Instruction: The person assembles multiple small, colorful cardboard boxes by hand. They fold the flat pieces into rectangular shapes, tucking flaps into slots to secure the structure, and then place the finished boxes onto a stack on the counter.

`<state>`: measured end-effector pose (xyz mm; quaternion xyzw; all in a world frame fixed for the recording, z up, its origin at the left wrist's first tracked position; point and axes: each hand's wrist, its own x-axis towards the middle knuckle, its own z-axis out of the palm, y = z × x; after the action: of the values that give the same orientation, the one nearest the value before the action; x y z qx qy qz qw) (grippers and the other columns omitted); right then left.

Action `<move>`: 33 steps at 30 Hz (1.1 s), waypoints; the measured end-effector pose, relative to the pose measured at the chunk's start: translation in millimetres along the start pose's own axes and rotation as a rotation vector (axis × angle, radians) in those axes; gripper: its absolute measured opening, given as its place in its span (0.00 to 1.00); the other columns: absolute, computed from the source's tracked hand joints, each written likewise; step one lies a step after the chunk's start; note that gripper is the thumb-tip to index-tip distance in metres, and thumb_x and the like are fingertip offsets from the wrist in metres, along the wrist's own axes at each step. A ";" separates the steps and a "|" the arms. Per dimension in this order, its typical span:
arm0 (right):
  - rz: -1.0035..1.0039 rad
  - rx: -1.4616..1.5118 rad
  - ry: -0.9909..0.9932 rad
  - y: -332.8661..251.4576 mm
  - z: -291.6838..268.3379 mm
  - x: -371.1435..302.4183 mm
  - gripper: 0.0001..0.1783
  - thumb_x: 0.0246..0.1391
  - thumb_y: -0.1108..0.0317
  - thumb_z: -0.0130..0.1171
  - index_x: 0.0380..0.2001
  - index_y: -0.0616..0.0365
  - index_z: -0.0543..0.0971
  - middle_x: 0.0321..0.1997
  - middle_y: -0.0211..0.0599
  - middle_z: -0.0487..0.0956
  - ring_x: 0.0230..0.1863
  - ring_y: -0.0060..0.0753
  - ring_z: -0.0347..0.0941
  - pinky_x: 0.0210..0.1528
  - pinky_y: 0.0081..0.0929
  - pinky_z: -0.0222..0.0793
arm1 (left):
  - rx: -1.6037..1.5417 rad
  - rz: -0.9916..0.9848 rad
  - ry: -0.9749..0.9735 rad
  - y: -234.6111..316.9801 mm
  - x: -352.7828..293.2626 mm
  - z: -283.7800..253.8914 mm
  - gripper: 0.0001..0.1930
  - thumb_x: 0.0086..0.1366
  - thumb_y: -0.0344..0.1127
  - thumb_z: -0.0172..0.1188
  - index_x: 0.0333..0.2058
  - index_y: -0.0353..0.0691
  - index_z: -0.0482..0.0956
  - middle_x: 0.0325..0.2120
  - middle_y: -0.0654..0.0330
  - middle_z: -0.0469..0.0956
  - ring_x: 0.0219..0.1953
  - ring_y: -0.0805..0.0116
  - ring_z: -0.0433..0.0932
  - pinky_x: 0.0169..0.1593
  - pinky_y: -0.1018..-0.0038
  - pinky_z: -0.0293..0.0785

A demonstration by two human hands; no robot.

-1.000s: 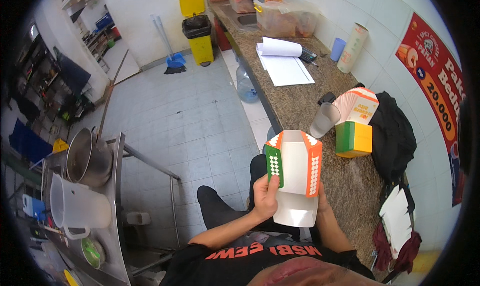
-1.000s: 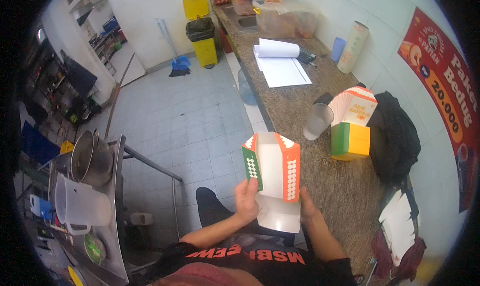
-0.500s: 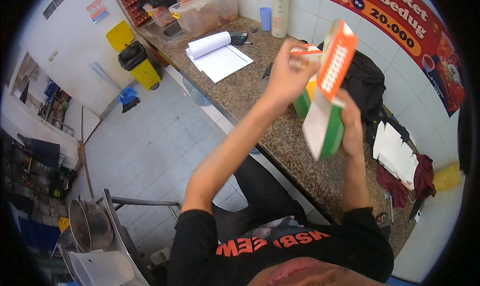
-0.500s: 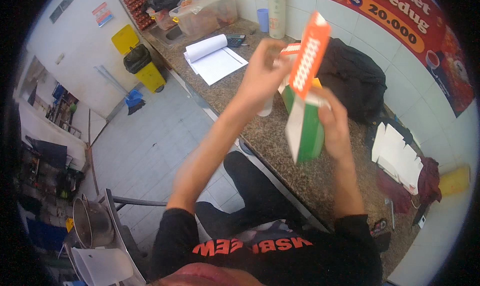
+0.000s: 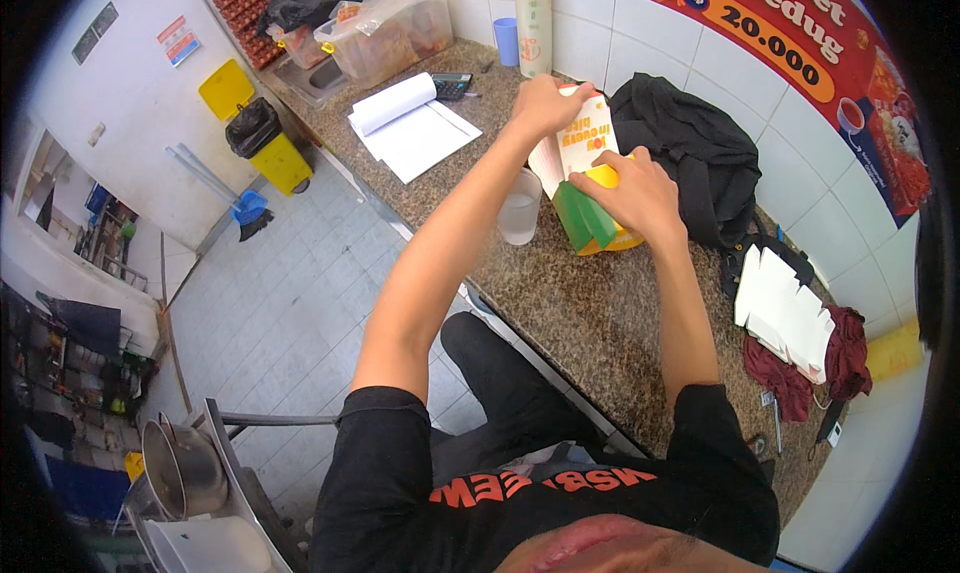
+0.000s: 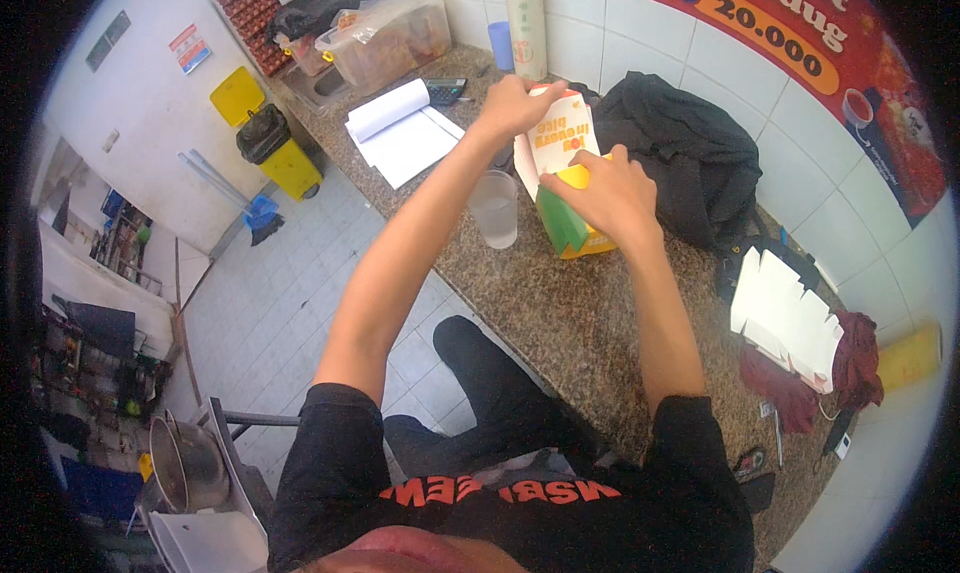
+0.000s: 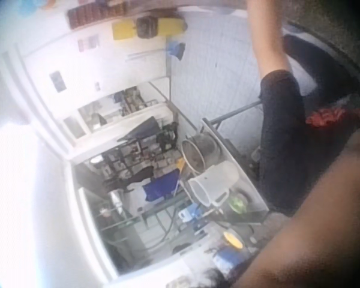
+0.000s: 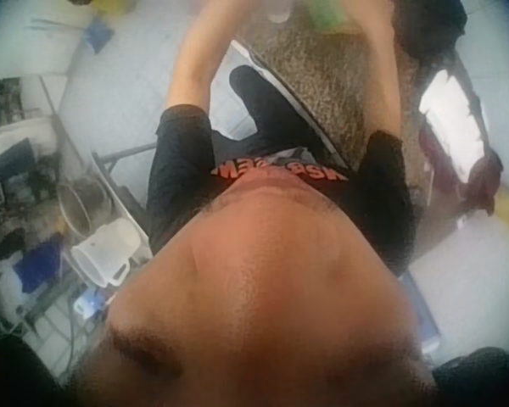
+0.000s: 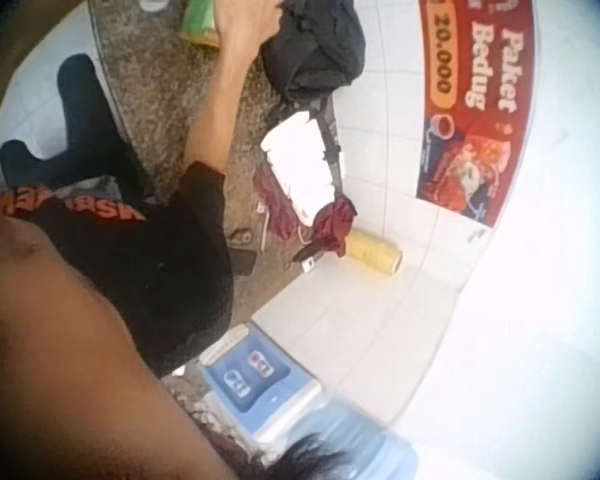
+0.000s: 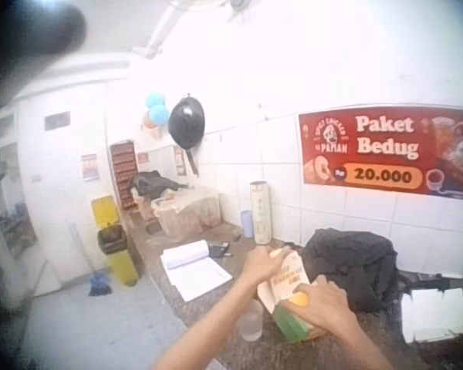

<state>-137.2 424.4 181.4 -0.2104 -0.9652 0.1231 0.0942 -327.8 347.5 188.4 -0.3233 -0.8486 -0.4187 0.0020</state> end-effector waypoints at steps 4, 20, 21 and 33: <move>-0.041 -0.003 -0.045 3.2 23.1 19.7 0.44 0.50 0.24 0.55 0.60 0.42 0.77 0.54 0.51 0.73 0.53 0.60 0.78 0.53 0.53 0.74 | 0.332 0.188 0.157 -33.2 15.5 7.5 0.25 0.67 0.51 0.59 0.48 0.32 0.83 0.44 0.35 0.81 0.49 0.40 0.81 0.55 0.53 0.75; 0.080 -0.043 -0.151 -0.2 59.1 59.2 0.52 0.50 0.21 0.49 0.65 0.50 0.73 0.62 0.62 0.72 0.56 0.60 0.78 0.56 0.50 0.73 | 0.366 -0.150 -0.177 -53.3 15.7 38.0 0.39 0.73 0.46 0.51 0.74 0.36 0.46 0.65 0.39 0.65 0.65 0.38 0.68 0.65 0.45 0.66; 0.082 -0.050 -0.148 -2.9 57.6 57.8 0.51 0.50 0.21 0.49 0.65 0.51 0.74 0.61 0.62 0.72 0.56 0.60 0.79 0.56 0.49 0.73 | 0.397 -0.148 -0.137 -45.0 9.8 36.0 0.38 0.73 0.46 0.52 0.74 0.36 0.48 0.66 0.40 0.64 0.66 0.38 0.66 0.65 0.43 0.65; -0.385 0.417 0.494 40.6 102.6 75.1 0.19 0.60 0.53 0.65 0.44 0.58 0.79 0.55 0.50 0.77 0.56 0.52 0.75 0.59 0.43 0.70 | -0.337 0.671 -0.290 59.7 -197.8 -36.3 0.17 0.67 0.41 0.63 0.49 0.37 0.80 0.43 0.47 0.82 0.48 0.49 0.82 0.54 0.60 0.75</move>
<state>-212.7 472.1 82.2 -0.0245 -0.8895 0.2427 0.3863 -148.2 239.7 200.0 -0.6338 -0.6070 -0.4782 -0.0341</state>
